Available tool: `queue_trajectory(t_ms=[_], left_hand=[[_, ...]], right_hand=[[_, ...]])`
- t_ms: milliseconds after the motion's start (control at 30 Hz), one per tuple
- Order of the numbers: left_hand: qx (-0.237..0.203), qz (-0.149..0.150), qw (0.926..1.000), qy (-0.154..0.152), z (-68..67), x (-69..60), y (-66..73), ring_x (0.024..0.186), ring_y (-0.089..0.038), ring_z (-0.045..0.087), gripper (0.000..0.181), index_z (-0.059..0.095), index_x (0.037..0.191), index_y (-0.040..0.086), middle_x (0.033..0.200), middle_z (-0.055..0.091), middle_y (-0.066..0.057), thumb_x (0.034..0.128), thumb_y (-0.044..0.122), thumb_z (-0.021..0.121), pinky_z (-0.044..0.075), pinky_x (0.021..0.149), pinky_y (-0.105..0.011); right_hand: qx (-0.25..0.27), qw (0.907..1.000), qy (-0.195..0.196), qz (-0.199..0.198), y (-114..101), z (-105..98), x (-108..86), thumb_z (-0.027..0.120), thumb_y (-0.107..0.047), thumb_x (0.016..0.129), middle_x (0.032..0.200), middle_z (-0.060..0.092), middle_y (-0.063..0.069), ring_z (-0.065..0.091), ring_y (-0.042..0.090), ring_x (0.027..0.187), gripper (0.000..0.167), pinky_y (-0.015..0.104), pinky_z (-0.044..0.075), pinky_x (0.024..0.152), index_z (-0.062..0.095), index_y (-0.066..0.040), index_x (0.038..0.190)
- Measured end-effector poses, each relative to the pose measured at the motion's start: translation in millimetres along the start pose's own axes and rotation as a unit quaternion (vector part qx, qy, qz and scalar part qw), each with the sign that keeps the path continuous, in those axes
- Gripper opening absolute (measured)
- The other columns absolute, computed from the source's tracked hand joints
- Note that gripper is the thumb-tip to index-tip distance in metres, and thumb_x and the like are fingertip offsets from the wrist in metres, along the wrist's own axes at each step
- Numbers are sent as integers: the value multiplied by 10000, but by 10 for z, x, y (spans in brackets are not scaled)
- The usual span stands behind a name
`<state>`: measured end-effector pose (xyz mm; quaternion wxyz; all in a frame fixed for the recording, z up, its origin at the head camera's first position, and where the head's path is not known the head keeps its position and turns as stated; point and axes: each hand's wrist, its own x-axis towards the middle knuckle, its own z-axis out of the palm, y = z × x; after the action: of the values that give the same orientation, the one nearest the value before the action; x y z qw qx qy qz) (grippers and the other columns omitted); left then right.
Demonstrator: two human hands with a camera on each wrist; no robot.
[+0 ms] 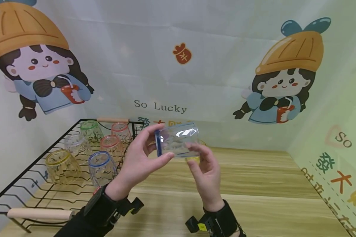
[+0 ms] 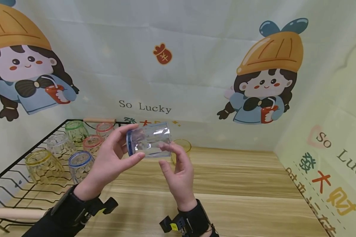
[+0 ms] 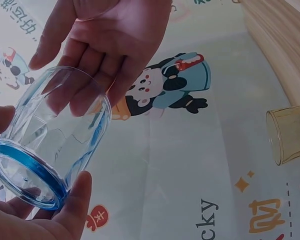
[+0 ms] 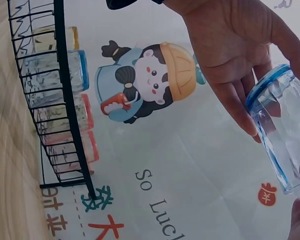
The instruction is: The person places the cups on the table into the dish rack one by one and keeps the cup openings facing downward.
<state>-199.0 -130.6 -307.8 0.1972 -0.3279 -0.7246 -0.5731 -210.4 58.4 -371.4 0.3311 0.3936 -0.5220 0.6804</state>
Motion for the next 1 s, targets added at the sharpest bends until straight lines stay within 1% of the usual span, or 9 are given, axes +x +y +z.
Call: queue_trajectory(t_ms=[67, 133, 200, 300, 400, 633, 667, 867, 1000], left_hand=[[41, 5, 10000, -1, -8, -1, 7, 1126, -193, 565, 710, 457, 1415, 19, 1277, 542, -125, 789, -50, 786, 527, 950, -292], [109, 10, 9999, 9, -16, -3, 14, 1127, -186, 566, 717, 461, 1415, 31, 1275, 549, -116, 784, -46, 793, 528, 948, -291], [168, 2, 9999, 16, -25, -4, 16, 1124, -185, 566, 717, 465, 1414, 35, 1271, 554, -112, 782, -40, 797, 529, 944, -289], [256, -47, 9997, 29, -43, -5, 21, 1108, -180, 568, 717, 472, 1410, 36, 1255, 561, -104, 778, -30, 805, 531, 939, -279], [312, -90, 9995, 33, -64, -4, 29, 1105, -186, 566, 716, 475, 1409, 35, 1255, 560, -102, 778, -20, 808, 529, 938, -271], [460, -163, 9988, 99, -123, -32, 40, 1127, -198, 567, 719, 475, 1412, 26, 1264, 560, -115, 778, -14, 811, 519, 949, -252], [484, -178, 9986, 106, -132, -36, 39, 1123, -195, 569, 719, 477, 1413, 27, 1260, 565, -115, 778, -12, 812, 519, 947, -250], [651, -265, 9975, 114, -191, -55, 33, 1124, -177, 567, 683, 494, 1409, 57, 1257, 573, -100, 802, 13, 803, 513, 948, -236], [721, -301, 9969, 115, -226, -71, 40, 1128, -176, 566, 674, 497, 1407, 58, 1264, 571, -96, 806, 12, 799, 510, 952, -234]], right_hand=[[42, 10000, 56, 58, -9, -4, 0, 655, -143, 966, 1259, 639, 30, 531, 233, 1215, 338, 394, 340, 1133, 583, -48, 1282], [53, 9998, 111, 133, -18, -5, -2, 666, -170, 962, 1283, 625, 39, 510, 250, 1254, 367, 409, 309, 1157, 576, -74, 1305], [103, 9997, 141, 172, -29, -6, -4, 669, -156, 958, 1301, 613, 48, 498, 257, 1274, 379, 414, 297, 1165, 573, -87, 1319], [154, 9997, 123, 164, -39, -11, -3, 665, -139, 956, 1330, 597, 45, 486, 250, 1295, 401, 392, 325, 1153, 562, -96, 1341], [217, 9997, 92, 103, -43, -25, 4, 655, -100, 955, 1355, 580, 56, 476, 244, 1309, 432, 361, 348, 1139, 537, -56, 1368], [88, 9999, 69, 17, -59, -60, 24, 693, -167, 931, 1390, 560, 72, 466, 239, 1320, 562, 382, 300, 1164, 469, -4, 1420], [87, 9999, 58, -13, -58, -68, 24, 693, -156, 930, 1394, 557, 82, 464, 243, 1322, 567, 382, 299, 1164, 462, 9, 1421], [81, 9999, -17, -147, -58, -100, 43, 671, -90, 935, 1404, 546, 102, 453, 256, 1331, 560, 375, 277, 1174, 446, -1, 1440], [-18, 9998, -29, -212, -57, -115, 67, 680, -132, 941, 1403, 548, 110, 459, 264, 1328, 567, 383, 272, 1177, 447, 11, 1437]])
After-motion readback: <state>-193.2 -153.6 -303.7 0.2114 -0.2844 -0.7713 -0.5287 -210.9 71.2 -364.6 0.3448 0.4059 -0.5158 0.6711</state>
